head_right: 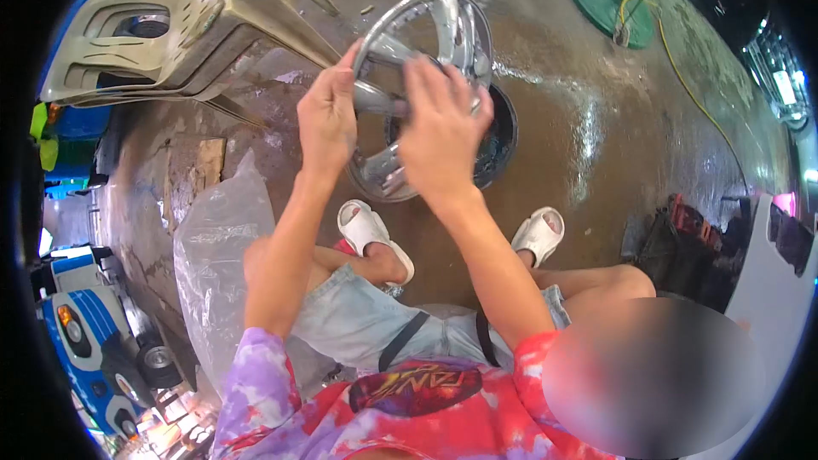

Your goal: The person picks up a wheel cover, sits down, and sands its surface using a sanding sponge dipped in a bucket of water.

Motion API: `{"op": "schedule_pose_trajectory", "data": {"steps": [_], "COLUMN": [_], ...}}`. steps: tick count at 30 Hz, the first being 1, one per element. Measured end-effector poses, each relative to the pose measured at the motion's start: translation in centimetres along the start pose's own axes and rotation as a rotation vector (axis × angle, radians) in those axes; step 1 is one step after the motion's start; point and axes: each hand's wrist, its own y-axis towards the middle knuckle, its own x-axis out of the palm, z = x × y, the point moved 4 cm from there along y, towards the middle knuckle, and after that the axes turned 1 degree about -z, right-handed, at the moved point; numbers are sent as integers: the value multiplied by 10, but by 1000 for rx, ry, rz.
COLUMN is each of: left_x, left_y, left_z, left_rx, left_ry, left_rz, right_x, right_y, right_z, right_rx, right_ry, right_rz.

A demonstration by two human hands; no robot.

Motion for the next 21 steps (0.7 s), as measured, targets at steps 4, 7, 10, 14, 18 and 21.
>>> {"op": "schedule_pose_trajectory", "data": {"steps": [4, 7, 10, 14, 18, 21], "left_x": [4, -1, -4, 3, -5, -1], "left_y": [0, 0, -4, -8, -6, -12], "left_z": [13, 6, 5, 17, 9, 7], "left_rx": [58, 55, 78, 121, 122, 228], "left_ry": [44, -36, -2, 30, 44, 12], "left_rz": [26, 43, 36, 4, 10, 36], "right_x": [-2, -2, -1, -9, -6, -5], "right_y": [8, 16, 7, 27, 11, -1], "right_z": [-6, -25, 2, -12, -6, 33], "right_rx": [32, -37, 80, 55, 52, 208], "right_ry": [166, 181, 119, 378, 262, 234], "right_rz": [78, 27, 3, 69, 30, -75]}}
